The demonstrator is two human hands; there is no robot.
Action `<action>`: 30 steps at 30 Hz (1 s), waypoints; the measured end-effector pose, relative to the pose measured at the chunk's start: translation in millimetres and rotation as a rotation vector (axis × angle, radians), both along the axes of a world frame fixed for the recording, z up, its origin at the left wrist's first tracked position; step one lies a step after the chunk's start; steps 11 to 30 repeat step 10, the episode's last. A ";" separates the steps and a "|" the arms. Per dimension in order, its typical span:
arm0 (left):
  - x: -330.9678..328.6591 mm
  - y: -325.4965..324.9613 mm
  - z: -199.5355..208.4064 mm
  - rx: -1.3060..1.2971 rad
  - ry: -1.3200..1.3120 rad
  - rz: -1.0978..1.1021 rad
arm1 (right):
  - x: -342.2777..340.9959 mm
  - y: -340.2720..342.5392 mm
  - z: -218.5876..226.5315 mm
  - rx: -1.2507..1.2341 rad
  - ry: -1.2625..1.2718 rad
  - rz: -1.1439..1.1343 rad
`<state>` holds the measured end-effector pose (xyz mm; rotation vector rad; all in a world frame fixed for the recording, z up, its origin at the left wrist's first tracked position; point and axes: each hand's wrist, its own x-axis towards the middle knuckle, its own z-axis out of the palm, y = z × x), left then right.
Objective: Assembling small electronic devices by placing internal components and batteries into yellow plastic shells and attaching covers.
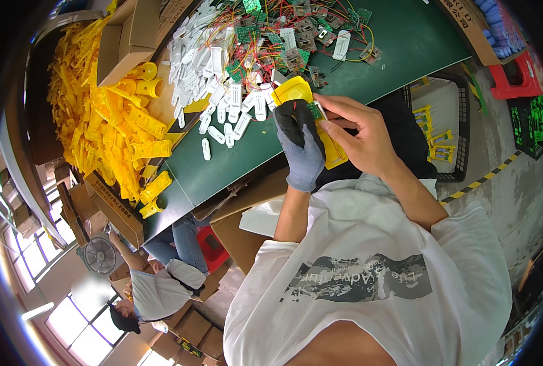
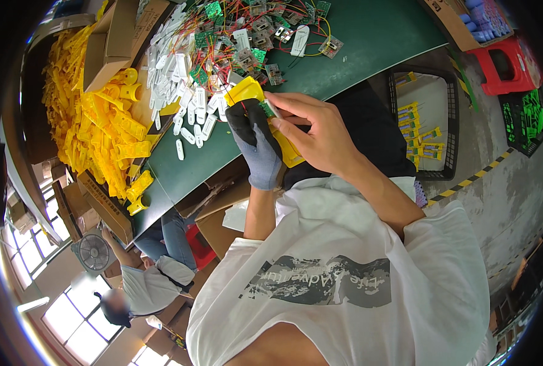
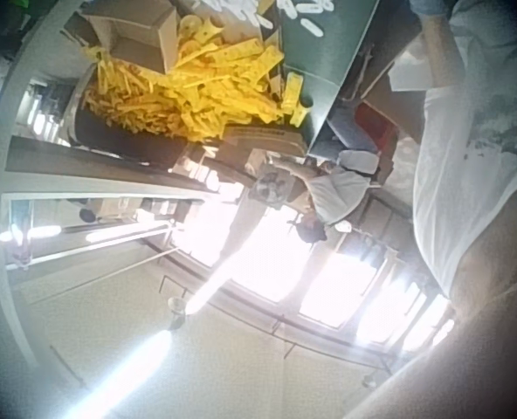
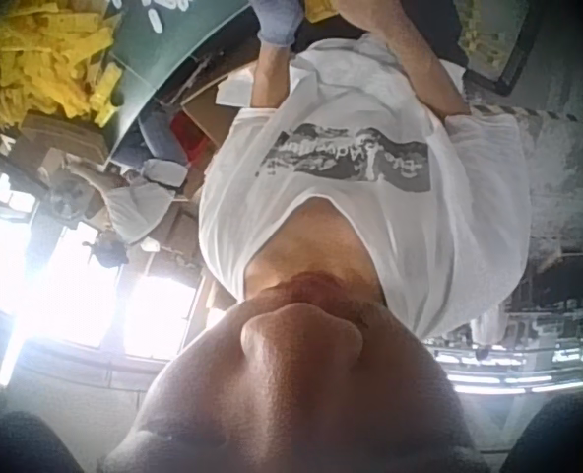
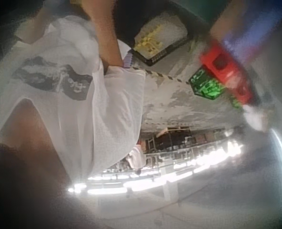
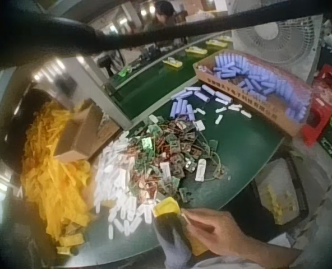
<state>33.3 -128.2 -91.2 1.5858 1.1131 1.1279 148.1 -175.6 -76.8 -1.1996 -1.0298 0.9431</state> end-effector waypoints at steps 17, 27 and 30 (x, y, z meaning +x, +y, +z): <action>3.4 -4.1 -10.7 -0.054 -0.137 0.037 | 6.2 -2.9 -2.3 -0.167 0.189 -0.112; 3.4 -4.1 -10.7 -0.054 -0.137 0.037 | 6.2 -2.9 -2.3 -0.167 0.189 -0.112; 3.4 -4.1 -10.7 -0.054 -0.137 0.037 | 6.2 -2.9 -2.3 -0.167 0.189 -0.112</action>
